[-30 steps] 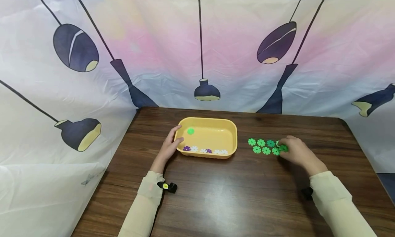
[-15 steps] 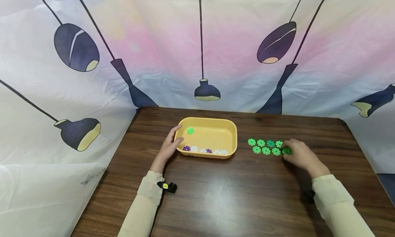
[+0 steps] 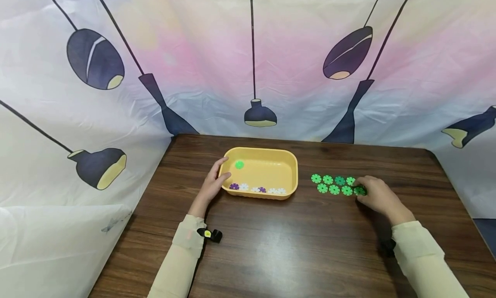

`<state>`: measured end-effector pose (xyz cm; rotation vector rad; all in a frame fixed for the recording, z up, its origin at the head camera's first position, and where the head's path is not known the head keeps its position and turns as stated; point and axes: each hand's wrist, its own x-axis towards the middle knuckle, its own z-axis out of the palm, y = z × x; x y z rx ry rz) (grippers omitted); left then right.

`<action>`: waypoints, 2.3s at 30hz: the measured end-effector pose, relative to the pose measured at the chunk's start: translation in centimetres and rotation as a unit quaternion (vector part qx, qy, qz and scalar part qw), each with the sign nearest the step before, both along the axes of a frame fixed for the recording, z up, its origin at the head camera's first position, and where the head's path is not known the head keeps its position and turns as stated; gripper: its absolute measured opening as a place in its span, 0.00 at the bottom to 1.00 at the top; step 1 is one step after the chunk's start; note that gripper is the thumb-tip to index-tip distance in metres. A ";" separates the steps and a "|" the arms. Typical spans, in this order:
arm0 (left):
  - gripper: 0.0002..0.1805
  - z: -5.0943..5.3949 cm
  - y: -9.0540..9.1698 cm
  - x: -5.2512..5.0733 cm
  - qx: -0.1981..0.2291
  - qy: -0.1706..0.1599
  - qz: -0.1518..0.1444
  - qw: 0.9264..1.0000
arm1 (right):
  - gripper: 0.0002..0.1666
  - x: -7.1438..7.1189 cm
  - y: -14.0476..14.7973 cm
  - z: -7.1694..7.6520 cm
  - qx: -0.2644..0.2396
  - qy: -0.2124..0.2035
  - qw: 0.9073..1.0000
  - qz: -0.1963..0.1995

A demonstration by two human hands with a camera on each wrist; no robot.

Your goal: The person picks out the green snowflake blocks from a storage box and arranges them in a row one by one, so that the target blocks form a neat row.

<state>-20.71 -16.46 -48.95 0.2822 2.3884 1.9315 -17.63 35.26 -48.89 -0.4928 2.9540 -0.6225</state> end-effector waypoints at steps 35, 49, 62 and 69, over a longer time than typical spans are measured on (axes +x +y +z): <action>0.33 -1.2 -0.5 -1.0 -0.013 0.002 -0.017 1.000 | 0.14 -5.7 -12.4 6.1 -0.034 0.057 0.989 0.131; 0.32 -3.4 -0.7 -1.8 0.001 0.024 0.006 1.000 | 0.16 -8.4 -18.0 6.4 -0.046 0.061 0.983 0.165; 0.31 -3.5 -0.6 -1.9 -0.003 0.026 0.008 1.000 | 0.19 -9.9 -23.0 5.4 -0.074 0.030 0.979 0.186; 0.32 -3.6 -0.6 -2.0 0.001 0.022 0.001 1.000 | 0.20 -10.1 -26.0 4.8 -0.081 0.000 0.978 0.192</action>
